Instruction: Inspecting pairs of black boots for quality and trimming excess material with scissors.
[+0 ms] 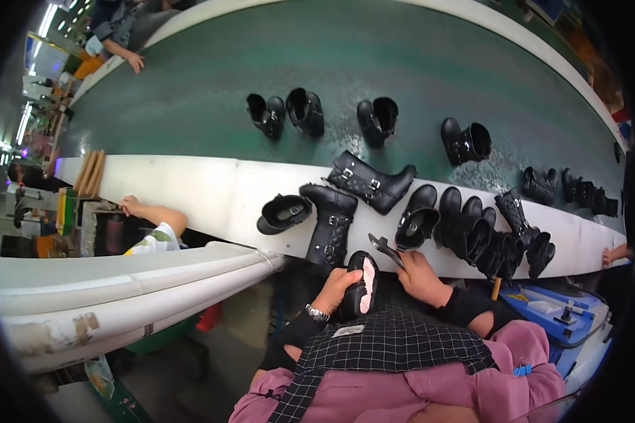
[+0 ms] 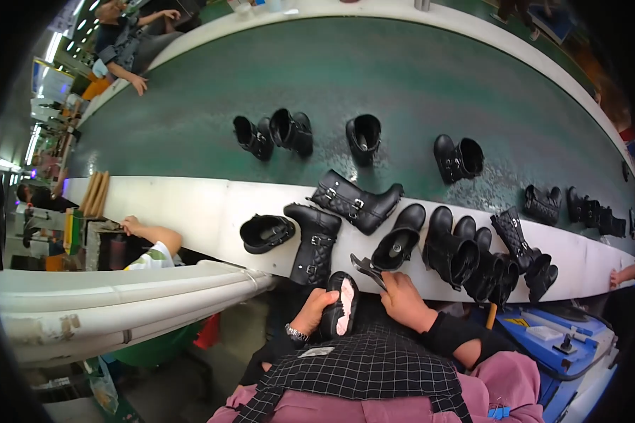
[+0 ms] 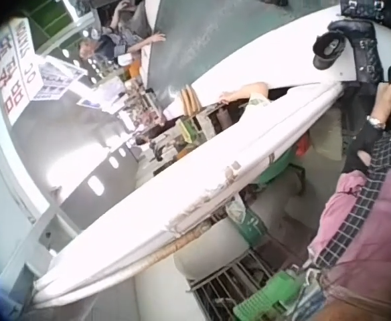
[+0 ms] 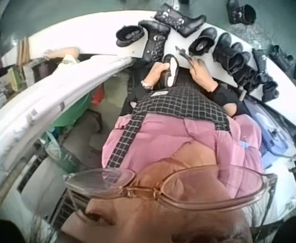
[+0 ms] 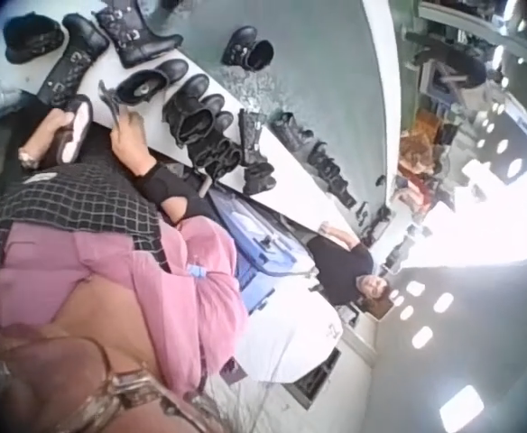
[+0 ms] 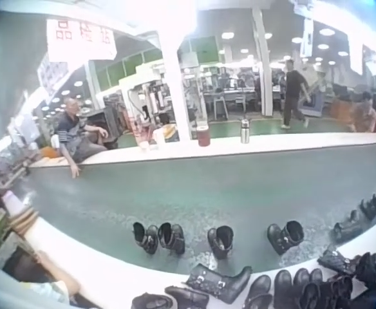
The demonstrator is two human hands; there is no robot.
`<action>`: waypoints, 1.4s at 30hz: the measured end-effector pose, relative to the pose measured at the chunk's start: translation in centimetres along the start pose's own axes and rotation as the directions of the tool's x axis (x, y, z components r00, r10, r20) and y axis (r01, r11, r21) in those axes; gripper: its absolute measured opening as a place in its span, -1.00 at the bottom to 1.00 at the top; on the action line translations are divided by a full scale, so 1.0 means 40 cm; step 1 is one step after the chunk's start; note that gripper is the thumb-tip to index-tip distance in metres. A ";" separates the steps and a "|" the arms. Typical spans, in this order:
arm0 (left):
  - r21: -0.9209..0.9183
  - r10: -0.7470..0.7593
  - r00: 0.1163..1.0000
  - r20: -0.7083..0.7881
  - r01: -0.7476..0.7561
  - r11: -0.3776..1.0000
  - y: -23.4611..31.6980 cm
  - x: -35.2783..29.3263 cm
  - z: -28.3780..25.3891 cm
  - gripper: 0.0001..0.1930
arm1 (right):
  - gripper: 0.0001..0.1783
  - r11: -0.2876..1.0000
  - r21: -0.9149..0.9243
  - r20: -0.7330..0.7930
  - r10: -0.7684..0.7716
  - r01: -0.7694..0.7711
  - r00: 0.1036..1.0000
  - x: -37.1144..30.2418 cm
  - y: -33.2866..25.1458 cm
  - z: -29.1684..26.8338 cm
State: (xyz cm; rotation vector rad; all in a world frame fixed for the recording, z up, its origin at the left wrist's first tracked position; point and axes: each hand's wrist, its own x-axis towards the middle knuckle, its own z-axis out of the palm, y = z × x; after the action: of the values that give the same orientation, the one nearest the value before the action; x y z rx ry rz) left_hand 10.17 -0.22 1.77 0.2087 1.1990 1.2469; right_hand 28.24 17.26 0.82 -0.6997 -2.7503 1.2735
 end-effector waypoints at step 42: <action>-0.769 0.649 0.735 -0.195 -0.525 0.364 0.343 0.047 -0.176 -0.08 | -0.12 0.995 -0.029 -0.146 -0.096 0.093 0.985 1.022 -0.471 0.083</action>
State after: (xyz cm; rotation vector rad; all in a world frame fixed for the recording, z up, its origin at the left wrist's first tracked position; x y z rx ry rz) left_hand -3.94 3.30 7.20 0.0529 0.2917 2.2732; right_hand -16.44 21.02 5.97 -0.6295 -2.6484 1.1271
